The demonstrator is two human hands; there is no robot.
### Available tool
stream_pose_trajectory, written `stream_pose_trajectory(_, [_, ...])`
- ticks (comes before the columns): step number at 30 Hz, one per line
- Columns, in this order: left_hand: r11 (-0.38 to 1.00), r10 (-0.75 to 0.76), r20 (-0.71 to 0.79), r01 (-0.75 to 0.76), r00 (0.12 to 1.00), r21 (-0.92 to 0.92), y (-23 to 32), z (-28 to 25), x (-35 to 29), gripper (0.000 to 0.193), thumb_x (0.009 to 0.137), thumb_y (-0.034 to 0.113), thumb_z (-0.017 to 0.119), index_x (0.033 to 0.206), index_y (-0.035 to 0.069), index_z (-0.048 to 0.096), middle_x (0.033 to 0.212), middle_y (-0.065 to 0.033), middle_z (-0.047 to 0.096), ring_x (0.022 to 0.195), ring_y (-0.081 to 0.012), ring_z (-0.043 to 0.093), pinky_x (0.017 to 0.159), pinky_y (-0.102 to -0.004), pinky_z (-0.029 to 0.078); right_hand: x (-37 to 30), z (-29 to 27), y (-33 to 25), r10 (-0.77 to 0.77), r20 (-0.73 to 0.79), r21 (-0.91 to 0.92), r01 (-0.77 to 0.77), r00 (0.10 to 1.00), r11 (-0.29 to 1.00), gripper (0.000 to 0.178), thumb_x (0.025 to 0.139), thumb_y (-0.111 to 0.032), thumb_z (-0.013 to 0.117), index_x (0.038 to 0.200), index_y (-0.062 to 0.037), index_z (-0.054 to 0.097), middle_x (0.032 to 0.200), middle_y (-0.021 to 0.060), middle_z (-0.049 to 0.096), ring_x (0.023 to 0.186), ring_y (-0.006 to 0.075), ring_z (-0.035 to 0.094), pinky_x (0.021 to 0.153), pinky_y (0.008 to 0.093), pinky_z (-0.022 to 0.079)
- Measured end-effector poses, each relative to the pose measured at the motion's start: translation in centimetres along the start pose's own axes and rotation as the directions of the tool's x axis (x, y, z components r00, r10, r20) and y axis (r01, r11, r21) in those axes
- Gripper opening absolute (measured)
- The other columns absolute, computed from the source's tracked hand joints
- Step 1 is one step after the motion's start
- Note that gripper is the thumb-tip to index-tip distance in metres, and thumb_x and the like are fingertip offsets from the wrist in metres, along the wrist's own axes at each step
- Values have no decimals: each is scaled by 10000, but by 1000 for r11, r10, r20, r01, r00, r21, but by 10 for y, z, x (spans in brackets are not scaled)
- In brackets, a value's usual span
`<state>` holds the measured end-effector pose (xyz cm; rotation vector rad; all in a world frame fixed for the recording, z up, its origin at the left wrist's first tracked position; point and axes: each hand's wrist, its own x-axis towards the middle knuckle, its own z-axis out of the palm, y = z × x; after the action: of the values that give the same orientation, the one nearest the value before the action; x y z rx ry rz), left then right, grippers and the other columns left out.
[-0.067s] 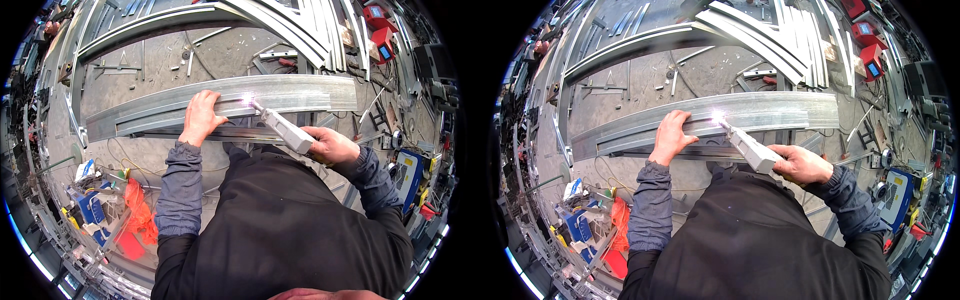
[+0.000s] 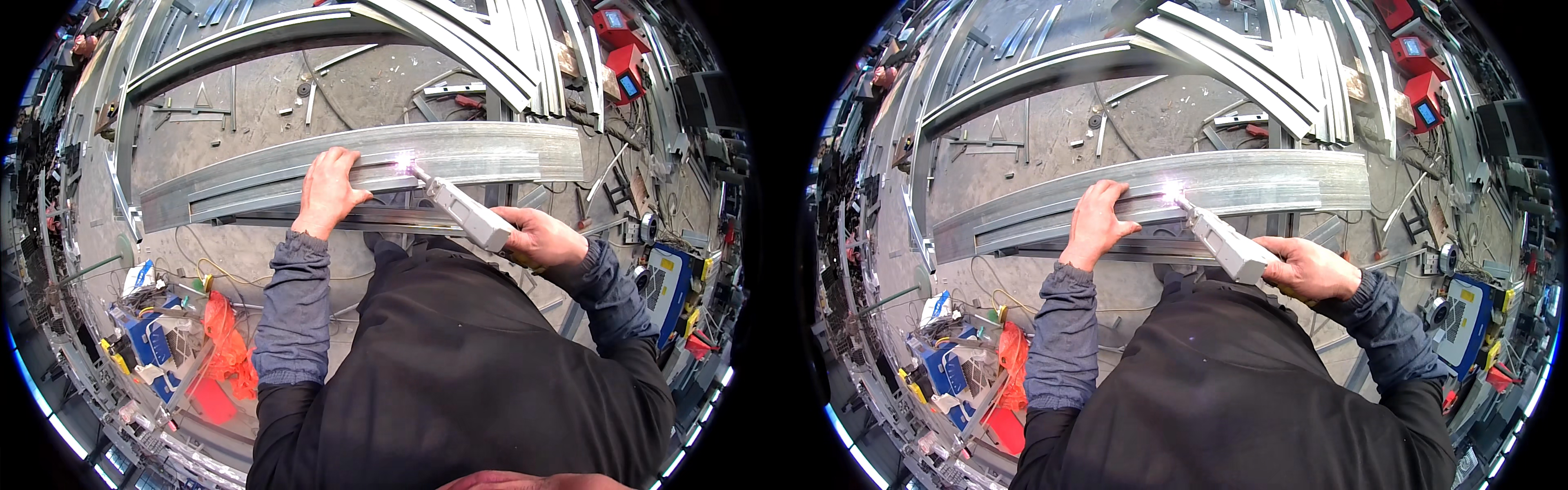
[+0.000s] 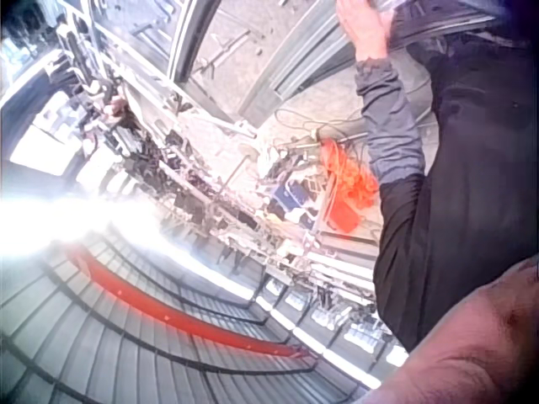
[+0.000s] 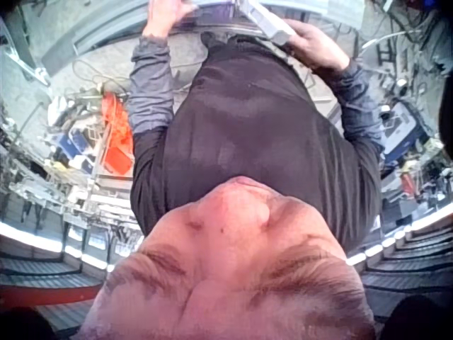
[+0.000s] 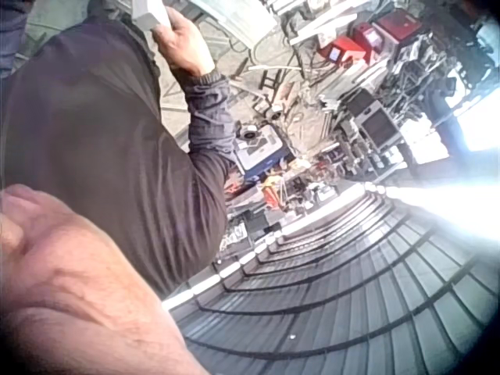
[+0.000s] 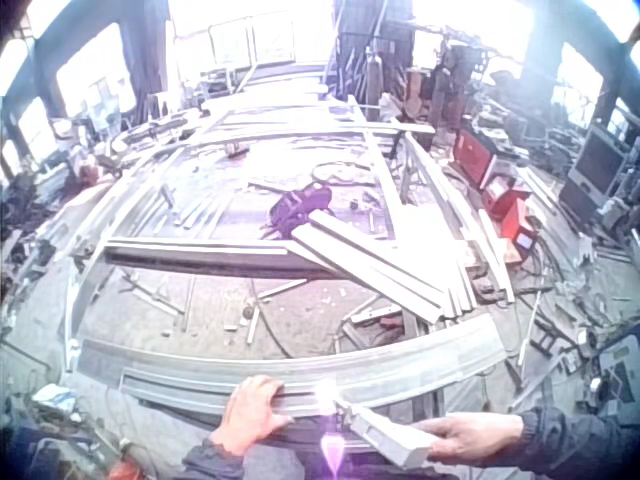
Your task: The person welds two aluminum profiles together using a handheld welding torch. They align the pieces, apply welds along the seam, and reposition the assembly to complete the joint.
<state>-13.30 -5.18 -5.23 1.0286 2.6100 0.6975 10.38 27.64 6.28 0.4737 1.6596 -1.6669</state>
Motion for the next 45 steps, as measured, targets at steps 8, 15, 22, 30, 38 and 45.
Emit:
stream_pose_trajectory(8, [1000,18,-6,-18,1000,-4,0,-2,-1,775,663,244,1015,1360,66,726,1315,-117,690,1272,-354,639,1124,-468,524,-2,0,-3,4,20,35,-5,1000,999,509,1081,-179,648,1585,-126,600,874,-41,636,697,56,531,629,253,454])
stream_pose_trajectory(15, [999,30,-6,-30,1000,29,-2,0,-6,814,705,223,990,1440,49,687,1404,-122,679,1316,-356,633,1167,-468,514,-31,8,-55,120,-38,-3,-121,992,993,417,1155,-176,580,1561,-85,614,990,-52,677,813,52,587,700,248,491])
stream_pose_trajectory(22, [995,39,-30,-36,999,93,-4,-1,-15,868,742,155,956,1528,47,604,1477,-173,647,1403,-372,600,1293,-502,419,-66,-85,-80,-55,110,9,55,992,998,571,1157,-351,598,1596,11,544,1388,117,699,1231,213,650,1082,363,530])
stream_pose_trajectory(30, [985,-4,-49,12,999,174,1,2,-10,837,693,134,971,1448,40,623,1411,-127,663,1400,-310,609,1279,-480,443,39,-171,-102,44,400,-280,77,915,957,782,1098,-553,686,1570,56,549,1493,131,648,1348,214,577,1175,364,468])
stream_pose_trajectory(38, [902,-99,77,57,992,429,15,-6,-2,861,674,288,992,1442,112,644,1367,-39,681,1401,-213,620,1413,-579,105,116,-200,-88,331,328,-395,-190,885,899,757,1076,-561,731,1503,47,586,1216,65,703,1059,135,643,948,276,553])
stream_pose_trajectory(45, [881,-96,99,39,990,471,15,-6,2,878,642,326,1002,1423,126,653,1363,-18,680,1424,-222,599,1399,-668,58,131,-188,-99,401,451,-127,-388,797,913,603,1074,-553,718,1335,-24,591,979,110,726,713,243,763,624,367,660])
